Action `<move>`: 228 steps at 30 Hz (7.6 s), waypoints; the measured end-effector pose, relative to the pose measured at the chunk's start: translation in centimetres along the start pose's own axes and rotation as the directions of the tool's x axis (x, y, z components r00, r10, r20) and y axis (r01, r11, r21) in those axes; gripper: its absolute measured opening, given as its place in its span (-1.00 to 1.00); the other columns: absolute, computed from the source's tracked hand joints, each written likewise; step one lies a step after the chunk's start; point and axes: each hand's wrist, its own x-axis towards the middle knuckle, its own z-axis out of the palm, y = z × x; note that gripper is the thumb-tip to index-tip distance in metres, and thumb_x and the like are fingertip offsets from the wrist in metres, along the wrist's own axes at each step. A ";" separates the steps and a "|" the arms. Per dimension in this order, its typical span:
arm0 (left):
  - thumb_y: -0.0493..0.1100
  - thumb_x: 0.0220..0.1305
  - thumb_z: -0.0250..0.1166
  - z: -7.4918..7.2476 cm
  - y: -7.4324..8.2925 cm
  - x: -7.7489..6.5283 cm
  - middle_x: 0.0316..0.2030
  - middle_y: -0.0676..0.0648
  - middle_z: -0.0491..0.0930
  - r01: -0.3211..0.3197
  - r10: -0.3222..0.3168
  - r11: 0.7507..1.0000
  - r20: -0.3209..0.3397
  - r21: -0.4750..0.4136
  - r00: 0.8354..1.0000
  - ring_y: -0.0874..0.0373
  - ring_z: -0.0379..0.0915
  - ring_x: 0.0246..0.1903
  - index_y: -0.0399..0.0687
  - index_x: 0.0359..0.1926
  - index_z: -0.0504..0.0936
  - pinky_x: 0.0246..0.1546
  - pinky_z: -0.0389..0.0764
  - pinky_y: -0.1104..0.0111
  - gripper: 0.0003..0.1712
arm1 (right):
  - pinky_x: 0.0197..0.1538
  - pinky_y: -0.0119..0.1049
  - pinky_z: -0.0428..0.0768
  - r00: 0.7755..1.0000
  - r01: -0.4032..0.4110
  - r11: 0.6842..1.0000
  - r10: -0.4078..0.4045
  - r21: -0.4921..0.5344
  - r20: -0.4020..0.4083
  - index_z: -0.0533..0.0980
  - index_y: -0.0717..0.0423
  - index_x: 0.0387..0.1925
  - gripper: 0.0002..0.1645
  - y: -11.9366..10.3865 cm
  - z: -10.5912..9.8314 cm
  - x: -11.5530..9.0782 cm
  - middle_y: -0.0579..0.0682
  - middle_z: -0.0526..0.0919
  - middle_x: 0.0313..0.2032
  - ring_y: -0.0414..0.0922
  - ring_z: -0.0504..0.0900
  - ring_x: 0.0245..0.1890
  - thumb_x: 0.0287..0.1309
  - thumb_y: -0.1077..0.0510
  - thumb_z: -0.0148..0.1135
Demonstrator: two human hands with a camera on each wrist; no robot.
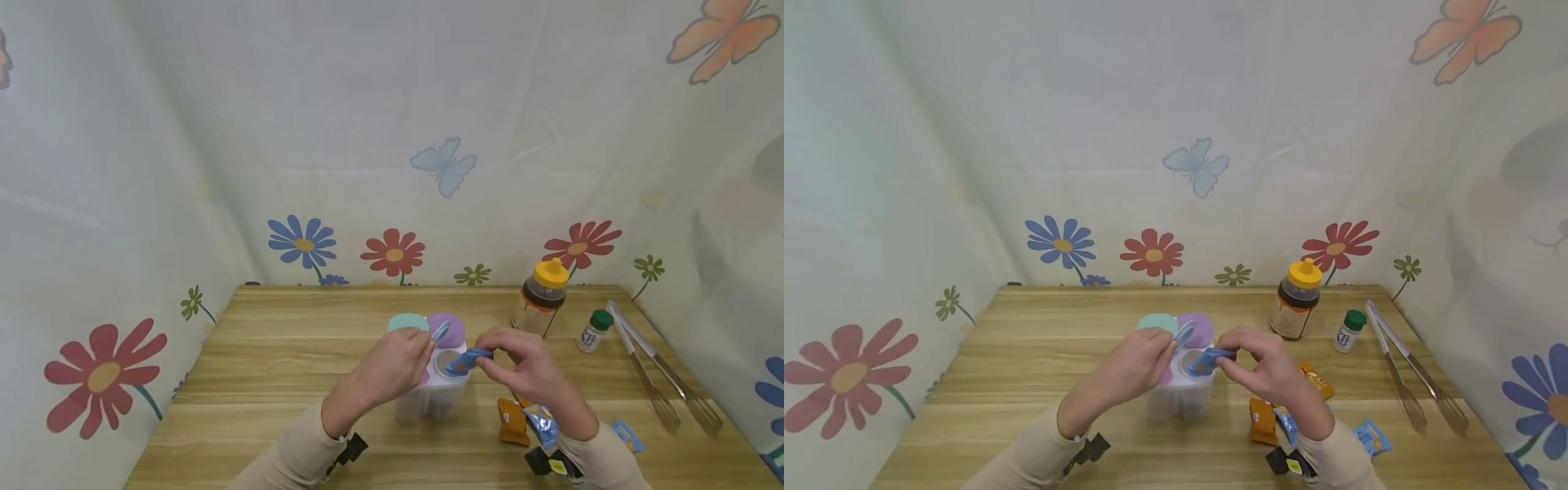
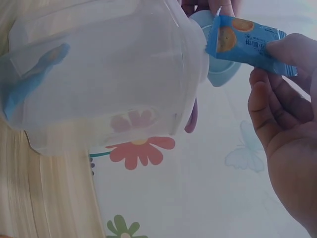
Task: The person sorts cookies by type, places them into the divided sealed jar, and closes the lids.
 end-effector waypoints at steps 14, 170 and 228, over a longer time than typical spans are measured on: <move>-0.15 0.39 0.17 -0.2 -0.1 0.0 -0.57 0.11 0.33 -0.002 0.002 1.000 0.018 0.002 1.000 0.30 0.21 -0.56 -0.09 -0.38 0.55 -0.55 0.26 0.63 -0.81 | -0.28 -0.47 0.56 0.995 -0.017 0.998 0.011 -0.060 -0.095 0.53 0.39 -0.32 -0.58 0.6 1.3 0.4 0.21 0.61 -0.37 -0.15 0.52 -0.40 -0.27 0.75 0.23; -0.14 0.41 0.15 -0.1 -0.2 -0.1 -0.54 0.11 0.37 0.028 -0.028 1.000 0.028 0.006 0.999 0.30 0.25 -0.53 -0.06 -0.38 0.54 -0.53 0.31 0.62 -0.81 | -0.33 -0.35 0.61 0.870 -0.438 0.720 0.490 -0.538 -0.052 0.63 -0.03 -0.13 -0.64 2.9 -5.3 -11.6 -0.27 0.66 -0.27 -0.42 0.55 -0.36 0.01 0.30 0.43; -0.11 0.43 0.13 -0.1 0.0 -0.1 -0.52 0.10 0.36 0.081 -0.079 0.996 0.056 -0.038 0.995 0.28 0.26 -0.51 -0.05 -0.35 0.52 -0.52 0.33 0.61 -0.81 | -0.31 -0.34 0.55 0.603 -0.567 0.587 0.774 -0.577 0.195 0.58 0.13 -0.01 -0.51 2.1 -6.6 -13.6 -0.08 0.69 -0.15 -0.31 0.55 -0.30 0.07 -0.03 0.41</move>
